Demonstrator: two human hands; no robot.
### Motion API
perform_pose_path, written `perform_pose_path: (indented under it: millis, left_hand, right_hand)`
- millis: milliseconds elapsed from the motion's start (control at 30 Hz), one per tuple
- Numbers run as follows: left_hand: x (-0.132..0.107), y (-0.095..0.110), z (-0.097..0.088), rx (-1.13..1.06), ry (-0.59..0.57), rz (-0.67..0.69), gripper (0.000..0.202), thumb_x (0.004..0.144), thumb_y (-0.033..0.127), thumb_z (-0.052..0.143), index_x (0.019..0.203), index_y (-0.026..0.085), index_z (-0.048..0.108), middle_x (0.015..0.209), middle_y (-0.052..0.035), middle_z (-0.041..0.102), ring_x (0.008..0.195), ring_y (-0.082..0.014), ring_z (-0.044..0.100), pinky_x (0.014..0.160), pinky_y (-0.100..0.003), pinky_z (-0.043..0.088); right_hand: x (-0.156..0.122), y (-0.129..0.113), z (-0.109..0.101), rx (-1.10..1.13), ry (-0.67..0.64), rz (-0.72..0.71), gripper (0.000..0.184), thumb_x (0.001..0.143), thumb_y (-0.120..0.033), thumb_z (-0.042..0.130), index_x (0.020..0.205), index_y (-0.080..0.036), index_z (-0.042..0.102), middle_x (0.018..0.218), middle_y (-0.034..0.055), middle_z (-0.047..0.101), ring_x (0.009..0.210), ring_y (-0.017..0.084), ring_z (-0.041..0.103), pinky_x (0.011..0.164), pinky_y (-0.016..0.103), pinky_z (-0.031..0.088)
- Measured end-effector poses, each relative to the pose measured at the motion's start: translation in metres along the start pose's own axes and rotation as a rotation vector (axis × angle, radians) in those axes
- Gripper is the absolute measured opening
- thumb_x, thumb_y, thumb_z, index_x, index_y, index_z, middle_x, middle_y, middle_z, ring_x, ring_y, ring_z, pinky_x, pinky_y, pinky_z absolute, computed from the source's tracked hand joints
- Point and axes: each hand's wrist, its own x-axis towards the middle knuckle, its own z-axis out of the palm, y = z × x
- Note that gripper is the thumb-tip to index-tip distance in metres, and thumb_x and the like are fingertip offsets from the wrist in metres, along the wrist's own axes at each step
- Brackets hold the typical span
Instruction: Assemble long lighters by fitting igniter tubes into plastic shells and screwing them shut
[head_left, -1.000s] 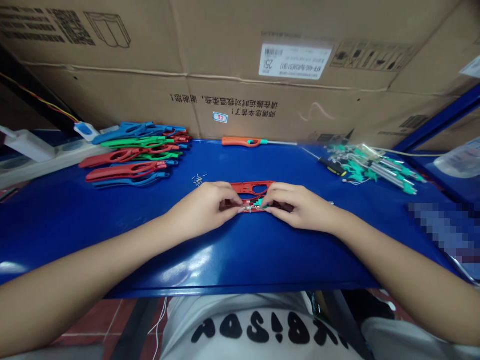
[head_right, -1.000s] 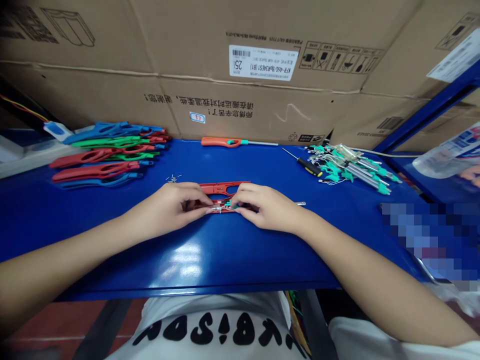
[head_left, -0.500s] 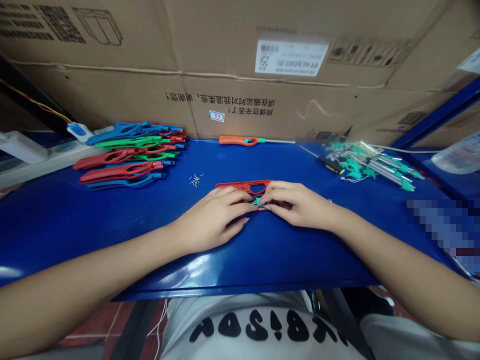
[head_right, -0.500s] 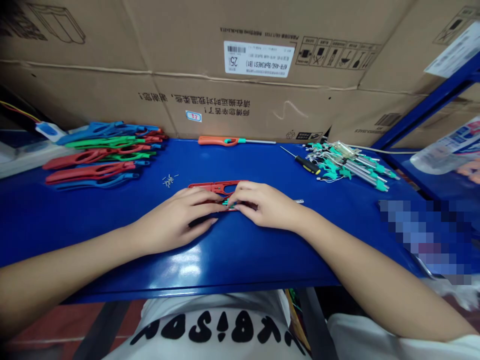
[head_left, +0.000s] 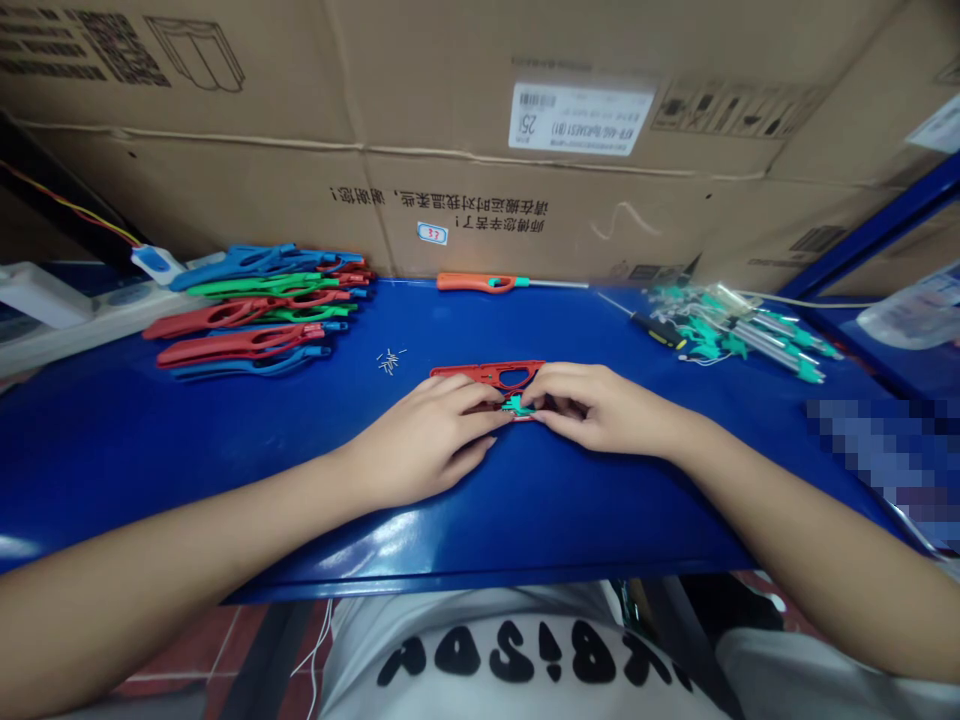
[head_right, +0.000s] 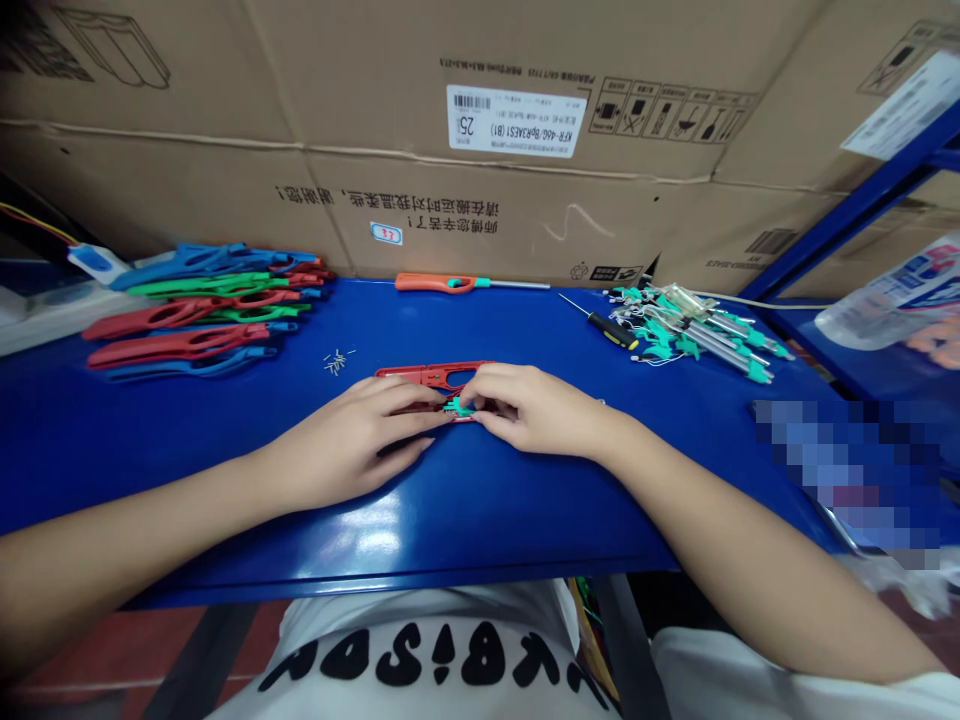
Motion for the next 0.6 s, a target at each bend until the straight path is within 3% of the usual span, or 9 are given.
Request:
perform_pose_path:
  millis: [67, 167, 300, 467, 600]
  left_hand:
    - [0.0, 0.0, -0.001, 0.016, -0.004, 0.01, 0.035, 0.1, 0.024, 0.049, 0.133, 0.025, 0.062, 0.13, -0.0099, 0.062, 0.122, -0.0286, 0.055, 0.102, -0.046, 0.045]
    - [0.0, 0.0, -0.001, 0.044, -0.017, 0.01, 0.036, 0.101, 0.026, 0.047, 0.134, 0.024, 0.062, 0.13, -0.0106, 0.062, 0.121, -0.029, 0.056, 0.101, -0.047, 0.046]
    - [-0.002, 0.002, 0.0, 0.055, -0.008, 0.009, 0.036, 0.101, 0.025, 0.047, 0.135, 0.024, 0.061, 0.131, -0.0122, 0.062, 0.12, -0.0293, 0.058, 0.099, -0.048, 0.049]
    - [-0.003, 0.002, -0.006, 0.027, 0.04, 0.004, 0.033, 0.101, 0.024, 0.049, 0.13, 0.023, 0.065, 0.129, -0.0107, 0.064, 0.116, -0.0265, 0.062, 0.099, -0.045, 0.051]
    - [0.0, -0.006, -0.015, 0.071, 0.121, -0.038, 0.032, 0.1, 0.025, 0.049, 0.128, 0.021, 0.065, 0.13, -0.0116, 0.065, 0.119, -0.0283, 0.06, 0.1, -0.046, 0.051]
  right_hand:
    - [0.001, 0.003, -0.001, -0.015, 0.067, 0.016, 0.016, 0.095, -0.019, 0.054, 0.104, -0.021, 0.067, 0.097, 0.0058, 0.066, 0.074, 0.015, 0.059, 0.068, 0.029, 0.05]
    - [0.002, 0.014, -0.003, -0.133, 0.187, 0.03, 0.022, 0.095, -0.017, 0.052, 0.107, -0.022, 0.069, 0.108, 0.0094, 0.064, 0.097, 0.023, 0.061, 0.089, 0.041, 0.05]
    - [0.003, 0.03, -0.005, -0.195, 0.156, 0.099, 0.021, 0.091, -0.017, 0.057, 0.107, -0.023, 0.07, 0.118, 0.0117, 0.059, 0.112, 0.028, 0.056, 0.101, 0.052, 0.045]
    - [0.003, 0.033, -0.005, -0.126, 0.153, 0.127, 0.004, 0.089, -0.023, 0.065, 0.093, -0.021, 0.067, 0.111, 0.0097, 0.059, 0.106, 0.024, 0.059, 0.098, 0.047, 0.048]
    - [0.004, 0.026, -0.004, -0.021, 0.2, 0.179, 0.009, 0.093, -0.03, 0.062, 0.092, -0.02, 0.063, 0.094, 0.0067, 0.065, 0.084, 0.02, 0.062, 0.078, 0.037, 0.052]
